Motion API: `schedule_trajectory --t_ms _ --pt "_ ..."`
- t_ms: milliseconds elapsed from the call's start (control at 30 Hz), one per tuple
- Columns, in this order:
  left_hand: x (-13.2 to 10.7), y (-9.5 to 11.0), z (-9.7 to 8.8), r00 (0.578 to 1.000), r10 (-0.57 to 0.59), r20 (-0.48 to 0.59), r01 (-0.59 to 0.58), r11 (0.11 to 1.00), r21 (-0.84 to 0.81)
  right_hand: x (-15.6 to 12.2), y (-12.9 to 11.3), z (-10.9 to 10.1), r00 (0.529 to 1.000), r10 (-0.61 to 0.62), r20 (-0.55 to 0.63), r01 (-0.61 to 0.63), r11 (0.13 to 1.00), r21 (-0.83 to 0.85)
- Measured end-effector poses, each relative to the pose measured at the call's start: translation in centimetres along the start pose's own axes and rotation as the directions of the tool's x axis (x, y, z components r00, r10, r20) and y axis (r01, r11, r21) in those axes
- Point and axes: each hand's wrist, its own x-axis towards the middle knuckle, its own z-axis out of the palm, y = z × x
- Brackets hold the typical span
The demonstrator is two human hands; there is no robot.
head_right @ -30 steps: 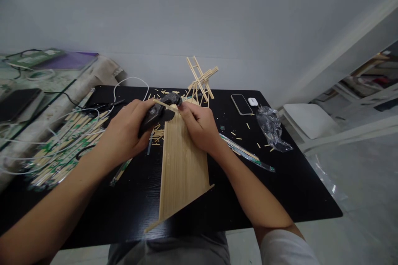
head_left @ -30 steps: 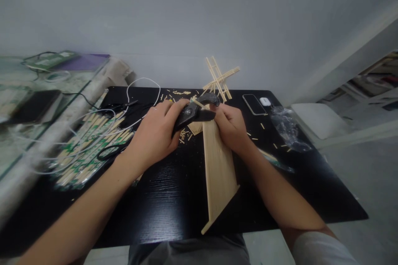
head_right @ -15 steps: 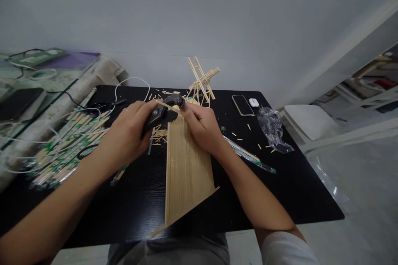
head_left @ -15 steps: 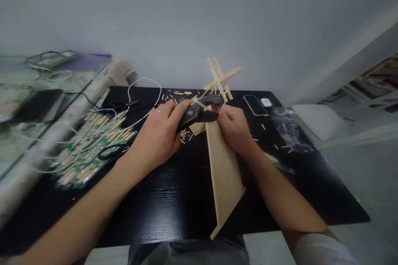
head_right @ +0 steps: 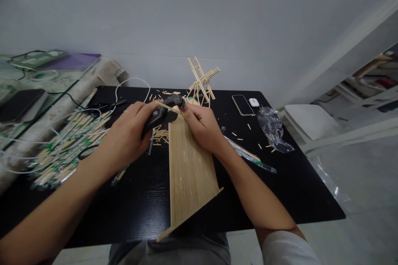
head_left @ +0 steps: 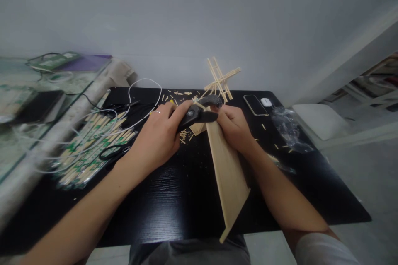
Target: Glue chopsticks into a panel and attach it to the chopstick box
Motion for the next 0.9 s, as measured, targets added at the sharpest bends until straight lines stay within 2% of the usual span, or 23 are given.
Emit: schedule_trajectory --t_ms 167,467,700,900 --pt "0.17 -0.05 0.01 0.999 -0.029 0.029 0.029 0.999 -0.031 0.00 -0.20 0.01 1.000 0.006 -0.010 -0.006 1.000 -0.006" --pt "0.22 -0.11 0.21 0.999 -0.052 0.014 0.053 0.997 -0.063 0.14 -0.16 -0.01 1.000 -0.009 -0.002 0.009 1.000 0.003" --pt "0.09 -0.21 0.69 0.994 -0.104 -0.029 0.102 0.993 -0.052 0.13 0.08 0.29 0.999 0.037 -0.004 -0.037 0.999 0.021" --pt "0.06 -0.29 0.76 0.991 -0.133 -0.025 0.133 0.991 -0.002 0.09 0.17 0.65 0.996 0.088 -0.001 -0.087 0.994 0.071"
